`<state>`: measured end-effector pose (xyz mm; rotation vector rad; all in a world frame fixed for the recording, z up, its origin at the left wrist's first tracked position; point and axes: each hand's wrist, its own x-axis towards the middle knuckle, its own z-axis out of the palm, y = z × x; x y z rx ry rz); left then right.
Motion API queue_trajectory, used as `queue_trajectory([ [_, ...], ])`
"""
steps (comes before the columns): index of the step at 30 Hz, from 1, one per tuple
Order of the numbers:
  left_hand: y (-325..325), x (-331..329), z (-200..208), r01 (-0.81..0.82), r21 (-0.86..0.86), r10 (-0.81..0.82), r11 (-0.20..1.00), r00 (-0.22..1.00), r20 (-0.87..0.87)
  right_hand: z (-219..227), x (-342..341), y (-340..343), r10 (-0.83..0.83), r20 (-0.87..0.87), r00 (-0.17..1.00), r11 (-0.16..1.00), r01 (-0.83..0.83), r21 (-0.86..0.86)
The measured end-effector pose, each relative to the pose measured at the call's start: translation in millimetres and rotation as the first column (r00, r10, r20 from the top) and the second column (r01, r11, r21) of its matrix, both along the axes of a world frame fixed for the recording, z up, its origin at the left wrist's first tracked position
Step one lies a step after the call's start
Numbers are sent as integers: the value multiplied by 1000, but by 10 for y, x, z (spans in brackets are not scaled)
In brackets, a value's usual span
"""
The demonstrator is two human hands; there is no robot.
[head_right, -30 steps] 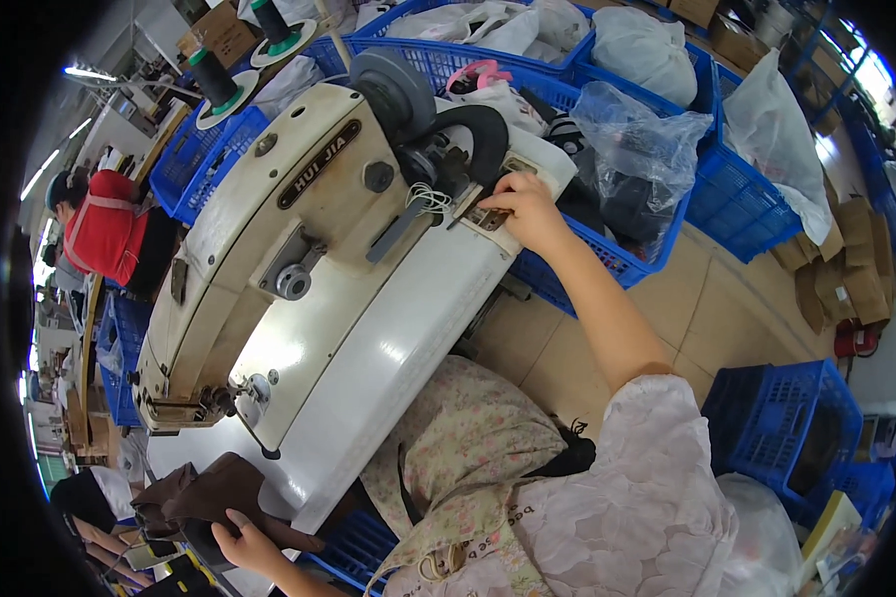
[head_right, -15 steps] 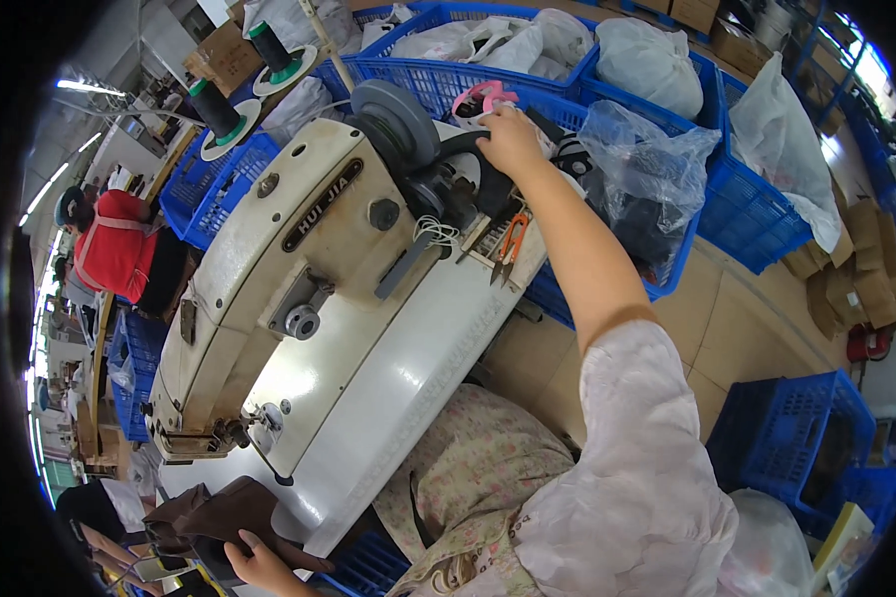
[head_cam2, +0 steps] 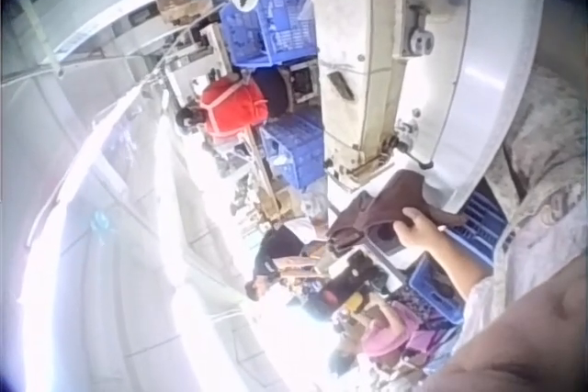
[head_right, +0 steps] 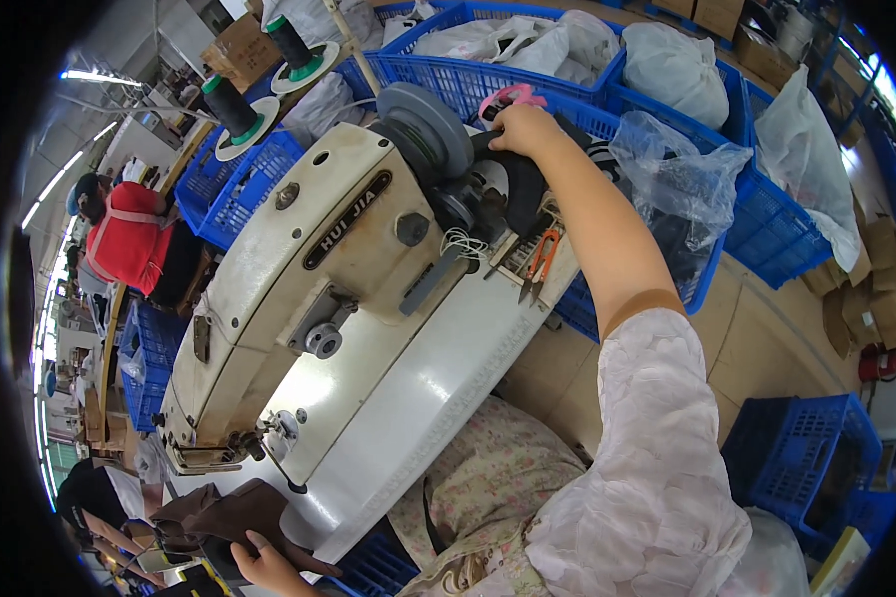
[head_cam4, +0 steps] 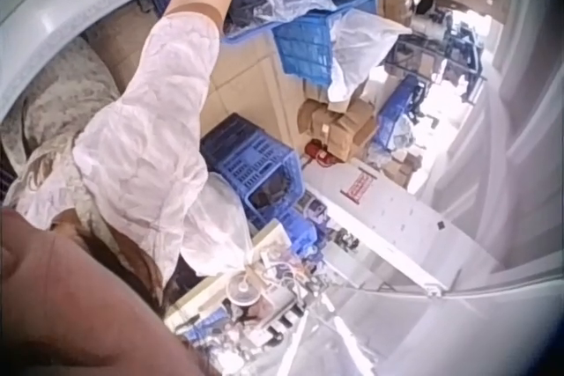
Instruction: Stitching and trimming leather shoe components using an industrial sewing machine in a factory setting.
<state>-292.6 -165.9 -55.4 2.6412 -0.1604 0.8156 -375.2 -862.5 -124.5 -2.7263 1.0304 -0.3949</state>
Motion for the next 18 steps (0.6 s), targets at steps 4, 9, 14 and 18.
queue_trajectory([
  [4, 68, 34, -31, 36, 14, -36, 999, 998, 54, 79, -63, 9, 5, 68, 998, 999, -8, 48],
  [9, 77, 34, -26, 16, 33, -19, 999, 997, 72, 150, -268, -56, 48, 203, 978, 999, -44, -23],
  [14, 443, 212, -224, 80, -129, -91, 988, 993, -79, 333, -634, 1, -169, 482, 860, 880, -88, 466],
  [18, 415, 212, -230, 85, -156, -90, 984, 996, -22, 499, -1000, 235, -302, 608, 735, 878, -34, 477],
])
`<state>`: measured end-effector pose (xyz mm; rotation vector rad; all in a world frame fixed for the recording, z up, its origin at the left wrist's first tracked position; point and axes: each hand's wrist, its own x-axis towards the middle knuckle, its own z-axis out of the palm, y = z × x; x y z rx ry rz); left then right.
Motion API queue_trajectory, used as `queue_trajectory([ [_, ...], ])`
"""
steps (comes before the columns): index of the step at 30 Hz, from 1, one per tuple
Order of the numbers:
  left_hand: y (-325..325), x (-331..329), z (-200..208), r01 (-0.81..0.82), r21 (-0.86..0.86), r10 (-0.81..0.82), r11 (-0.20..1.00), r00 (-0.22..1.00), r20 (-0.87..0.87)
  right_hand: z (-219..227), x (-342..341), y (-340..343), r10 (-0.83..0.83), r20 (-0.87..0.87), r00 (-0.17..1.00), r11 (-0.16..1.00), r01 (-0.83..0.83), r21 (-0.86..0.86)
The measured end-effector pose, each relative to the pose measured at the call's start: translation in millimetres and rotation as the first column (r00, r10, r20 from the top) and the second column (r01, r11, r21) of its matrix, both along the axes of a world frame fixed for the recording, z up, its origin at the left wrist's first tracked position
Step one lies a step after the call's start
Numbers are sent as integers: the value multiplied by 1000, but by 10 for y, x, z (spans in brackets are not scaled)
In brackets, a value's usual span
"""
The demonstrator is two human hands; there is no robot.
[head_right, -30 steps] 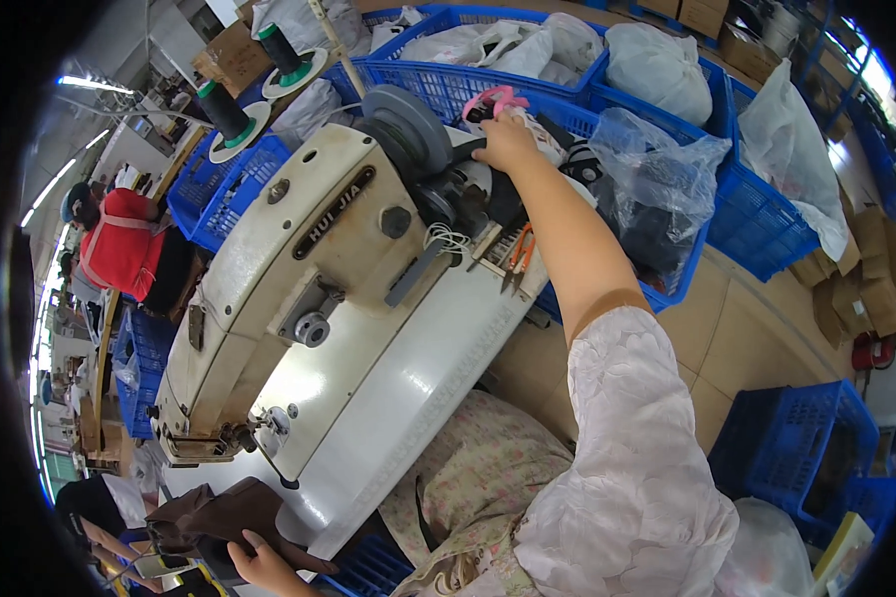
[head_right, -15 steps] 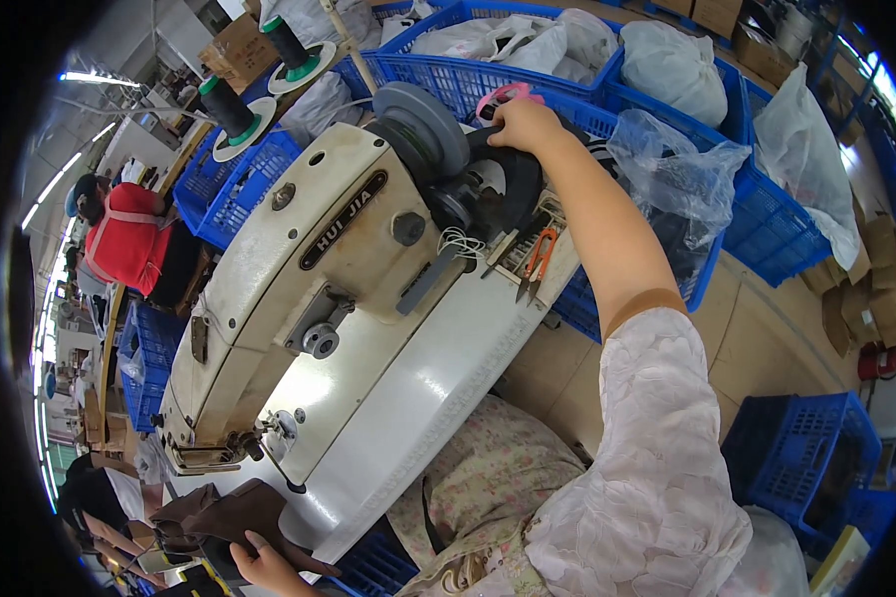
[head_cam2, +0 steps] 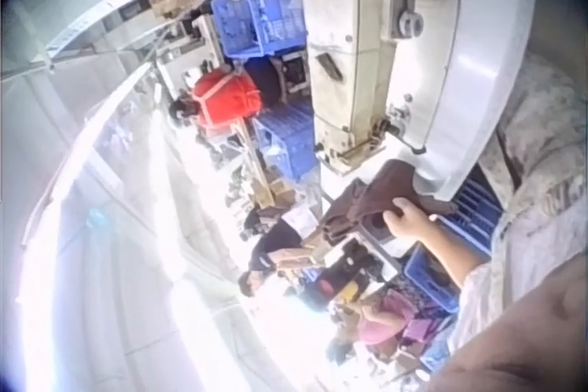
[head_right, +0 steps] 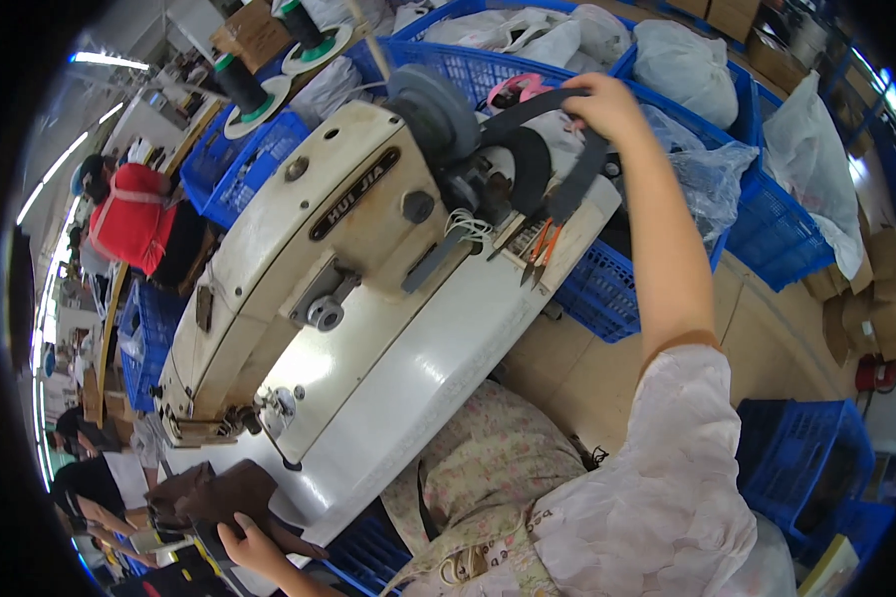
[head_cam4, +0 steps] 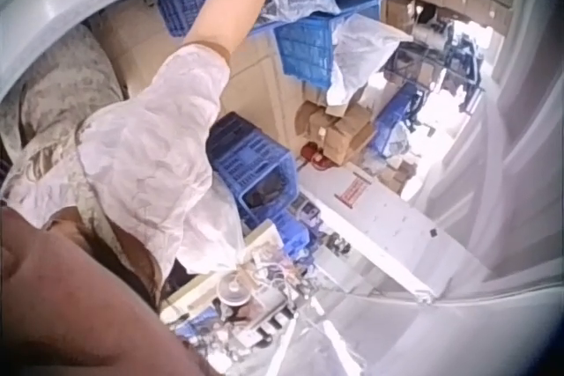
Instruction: Stitching and trimming leather shoe components using an industrial sewing machine in a factory setting.
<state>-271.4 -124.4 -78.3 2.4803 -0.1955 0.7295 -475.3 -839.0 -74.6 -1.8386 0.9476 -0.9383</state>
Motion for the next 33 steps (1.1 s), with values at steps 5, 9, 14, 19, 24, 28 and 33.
queue_trajectory([
  [5, 76, -152, 91, 29, -107, -19, 994, 996, 92, 464, -431, 1512, -232, 282, 931, 965, 258, -56],
  [9, -127, -284, -21, 10, -285, 4, 958, 999, 48, 28, -526, 2943, 426, 493, 759, 892, -443, -90],
  [14, -314, -686, -292, 109, -663, -60, 741, 994, 96, -553, 381, 4560, 815, 381, 436, 350, -895, 275],
  [19, -405, -761, -239, 118, -875, -162, 469, 986, 46, -572, 685, 5396, 774, 400, 491, 497, -862, 95],
  [24, -226, -829, -56, -35, -753, -476, 657, 755, -450, -834, 902, 5311, 709, 323, 627, 530, -776, 343],
  [28, -32, -912, 385, 522, -22, -453, 853, 717, -529, -815, 937, 5202, 676, 261, 689, 610, -723, 325],
  [33, -329, -550, 793, 637, 431, -606, 639, 762, -229, -913, 1003, 5175, 635, 203, 745, 639, -654, 405],
])
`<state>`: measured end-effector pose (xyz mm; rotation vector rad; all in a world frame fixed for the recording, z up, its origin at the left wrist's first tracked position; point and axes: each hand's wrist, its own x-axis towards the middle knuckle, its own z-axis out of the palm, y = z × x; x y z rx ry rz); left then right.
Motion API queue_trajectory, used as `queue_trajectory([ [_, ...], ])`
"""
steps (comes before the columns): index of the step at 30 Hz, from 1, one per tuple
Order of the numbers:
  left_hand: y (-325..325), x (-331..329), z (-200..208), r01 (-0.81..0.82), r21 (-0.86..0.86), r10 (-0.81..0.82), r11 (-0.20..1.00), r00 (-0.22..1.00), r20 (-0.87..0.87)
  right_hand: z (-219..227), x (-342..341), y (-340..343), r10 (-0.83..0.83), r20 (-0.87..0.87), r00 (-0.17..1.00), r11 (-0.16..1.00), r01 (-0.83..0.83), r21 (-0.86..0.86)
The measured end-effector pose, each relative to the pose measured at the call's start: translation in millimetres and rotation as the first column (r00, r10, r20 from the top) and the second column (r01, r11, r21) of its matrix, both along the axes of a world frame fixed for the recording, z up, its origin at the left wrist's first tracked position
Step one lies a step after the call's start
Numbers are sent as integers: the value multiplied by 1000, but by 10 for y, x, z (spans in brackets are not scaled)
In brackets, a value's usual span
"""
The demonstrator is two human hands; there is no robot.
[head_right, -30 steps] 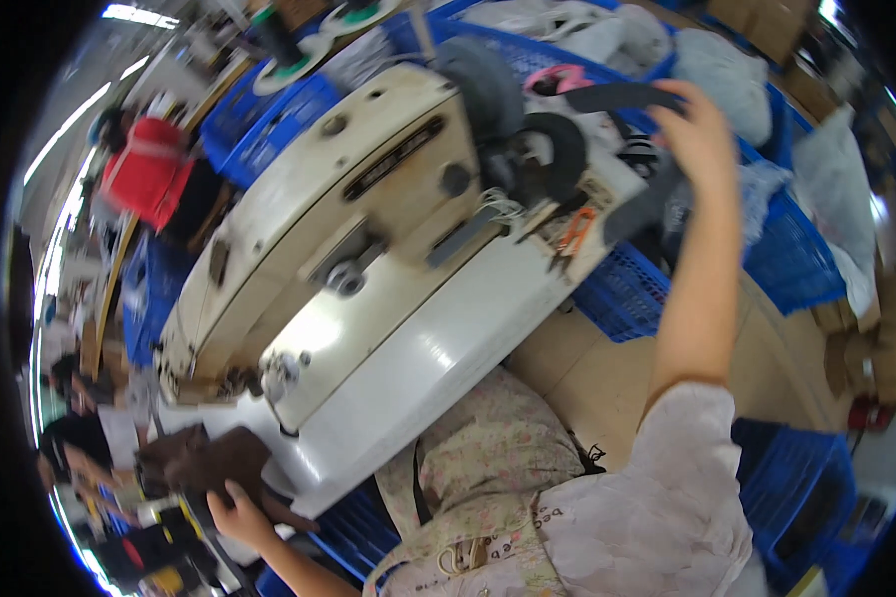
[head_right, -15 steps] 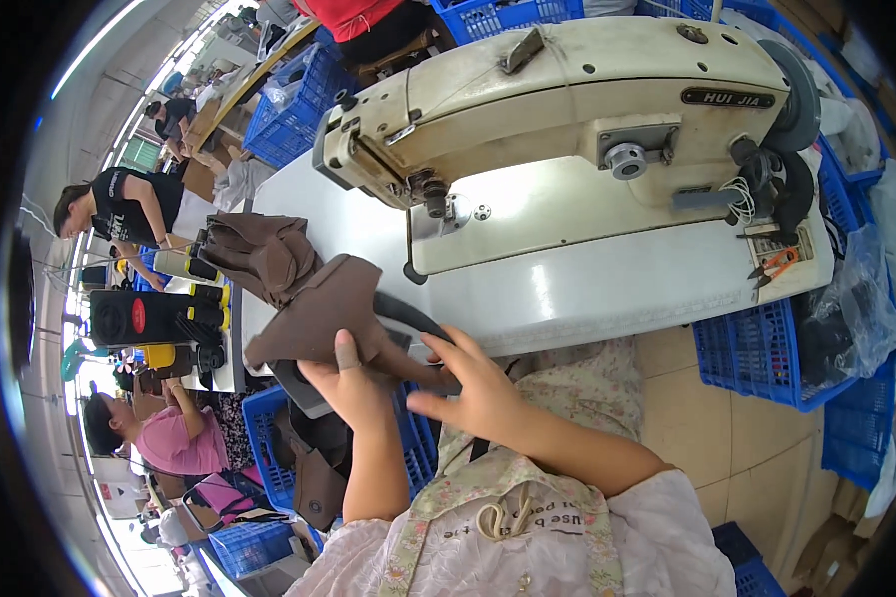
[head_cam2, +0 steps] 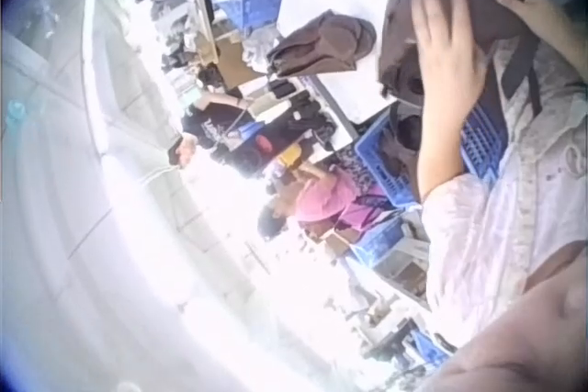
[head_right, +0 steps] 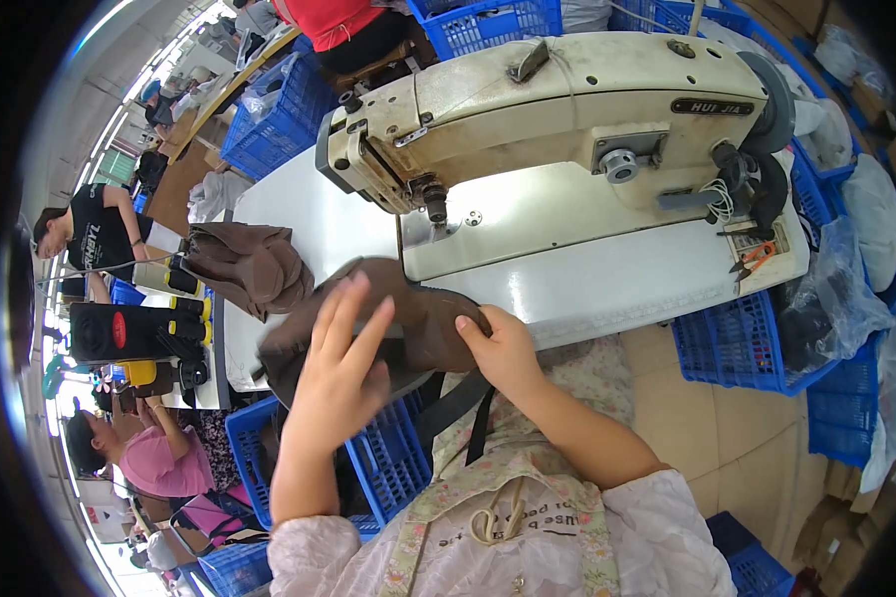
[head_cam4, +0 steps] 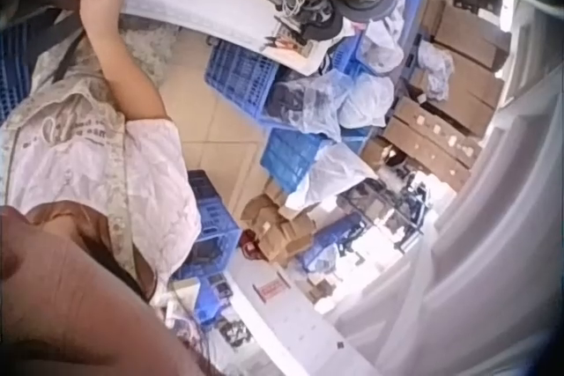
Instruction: Stitching and trimming leather shoe components using an industrial sewing machine in a factory setting.
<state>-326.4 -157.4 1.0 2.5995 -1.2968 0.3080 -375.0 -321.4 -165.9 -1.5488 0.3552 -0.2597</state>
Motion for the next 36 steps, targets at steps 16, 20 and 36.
queue_trajectory([
  [16, 296, 605, -594, -75, 923, 22, 377, 997, 72, 16, -49, 220, 202, 118, 972, 961, -174, -214],
  [20, 723, 499, -1055, -121, 898, -53, 423, 986, 158, -79, -47, 363, 200, 290, 936, 945, -106, -308],
  [36, 163, 539, -1237, 36, 634, -113, 773, 990, 81, 181, -178, -443, 61, 154, 986, 976, -26, -217],
])
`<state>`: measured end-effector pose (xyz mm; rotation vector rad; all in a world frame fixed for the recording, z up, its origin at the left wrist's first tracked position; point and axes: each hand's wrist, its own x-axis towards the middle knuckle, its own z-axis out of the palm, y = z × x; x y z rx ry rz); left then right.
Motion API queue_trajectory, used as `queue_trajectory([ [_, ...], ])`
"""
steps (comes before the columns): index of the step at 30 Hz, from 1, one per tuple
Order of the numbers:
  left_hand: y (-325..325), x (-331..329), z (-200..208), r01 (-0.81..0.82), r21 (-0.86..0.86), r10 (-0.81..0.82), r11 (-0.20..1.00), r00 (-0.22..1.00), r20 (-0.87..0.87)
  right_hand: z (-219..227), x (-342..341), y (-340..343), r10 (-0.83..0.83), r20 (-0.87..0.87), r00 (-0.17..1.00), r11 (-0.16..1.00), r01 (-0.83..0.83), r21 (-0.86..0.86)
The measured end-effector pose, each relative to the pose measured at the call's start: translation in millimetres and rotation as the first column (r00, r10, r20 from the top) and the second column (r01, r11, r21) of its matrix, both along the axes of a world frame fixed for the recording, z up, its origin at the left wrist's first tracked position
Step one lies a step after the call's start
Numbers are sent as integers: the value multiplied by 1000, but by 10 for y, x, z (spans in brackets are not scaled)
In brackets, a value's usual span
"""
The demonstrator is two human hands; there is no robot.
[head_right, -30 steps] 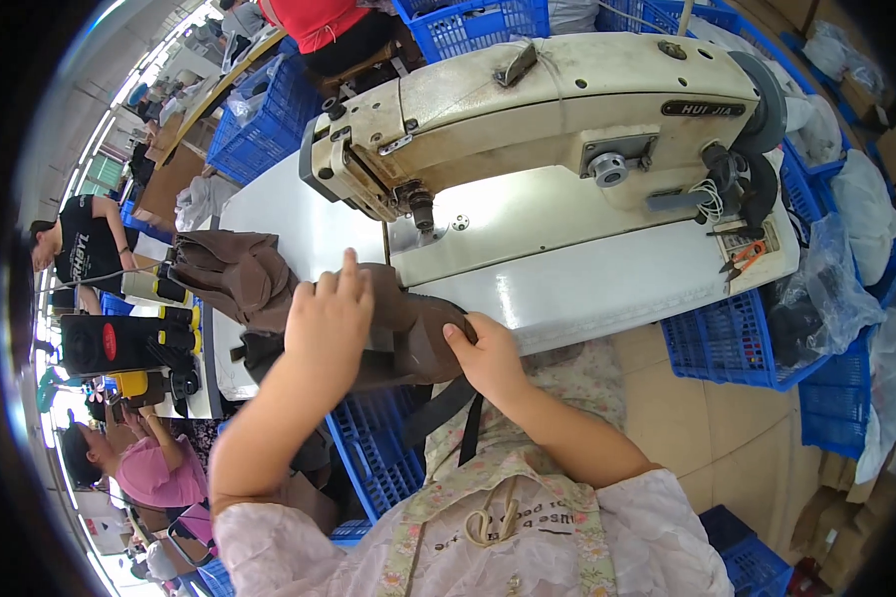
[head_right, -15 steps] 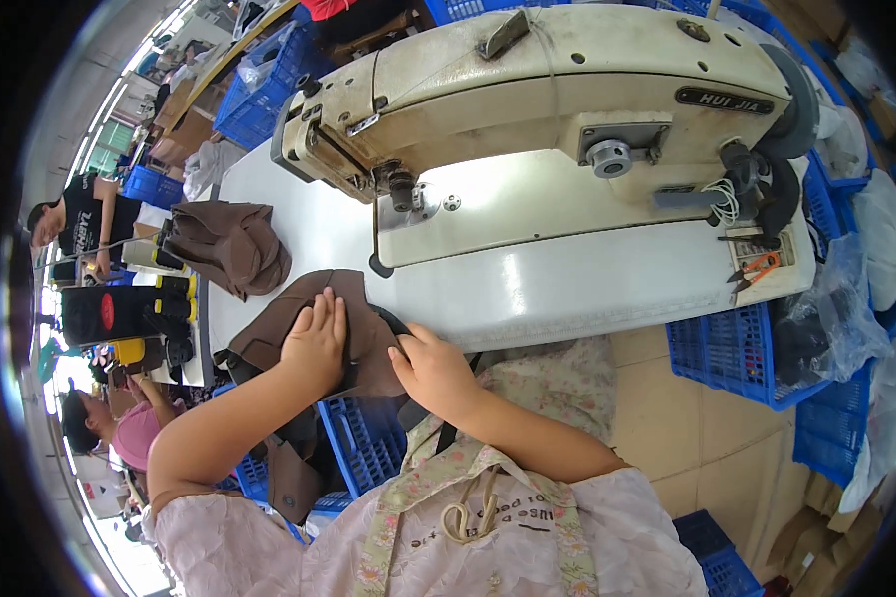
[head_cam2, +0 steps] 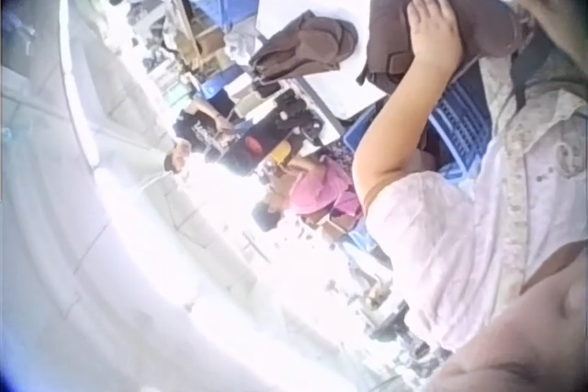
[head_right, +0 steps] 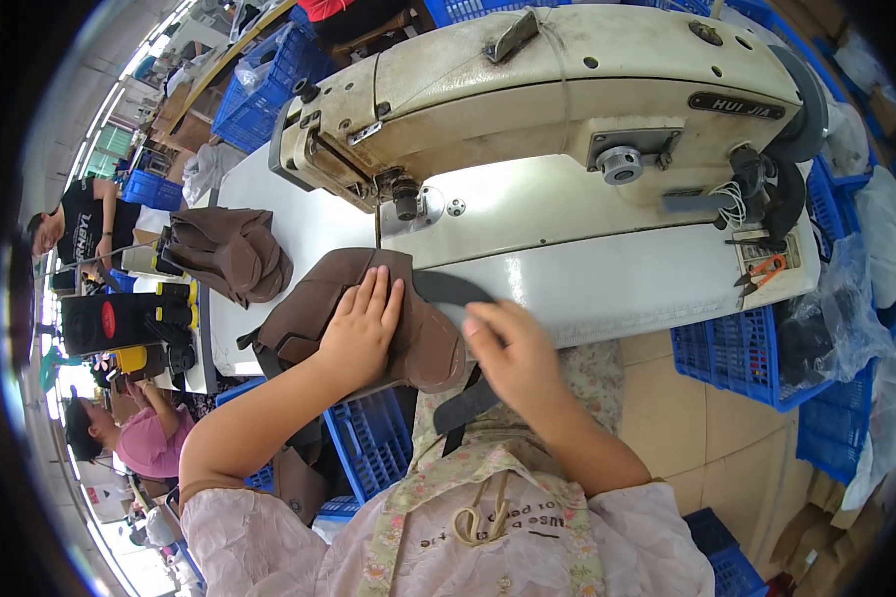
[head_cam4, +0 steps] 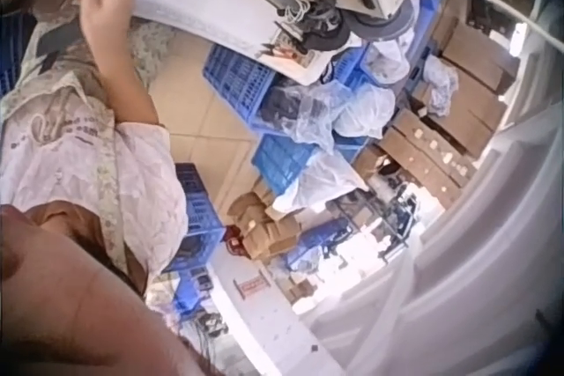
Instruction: Stitching and trimming leather shoe components using an industrial sewing machine in a factory setting.
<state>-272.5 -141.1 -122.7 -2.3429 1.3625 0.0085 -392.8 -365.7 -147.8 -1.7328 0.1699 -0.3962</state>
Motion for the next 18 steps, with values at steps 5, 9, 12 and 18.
queue_trajectory([
  [5, 27, -21, 144, -20, -22, 18, 1000, 994, -105, 60, 171, -278, -58, -211, 976, 962, 111, 249],
  [9, 7, 34, 160, 16, -62, -24, 998, 990, -136, -23, 643, -143, 29, -285, 958, 931, 78, 357],
  [12, -24, 121, 254, 29, -65, -42, 997, 975, -216, 76, 933, -57, 124, -307, 944, 937, -10, 348],
  [18, -18, 178, 134, 87, -114, -107, 990, 977, -182, 409, 480, -343, -64, -135, 989, 998, 65, 0],
])
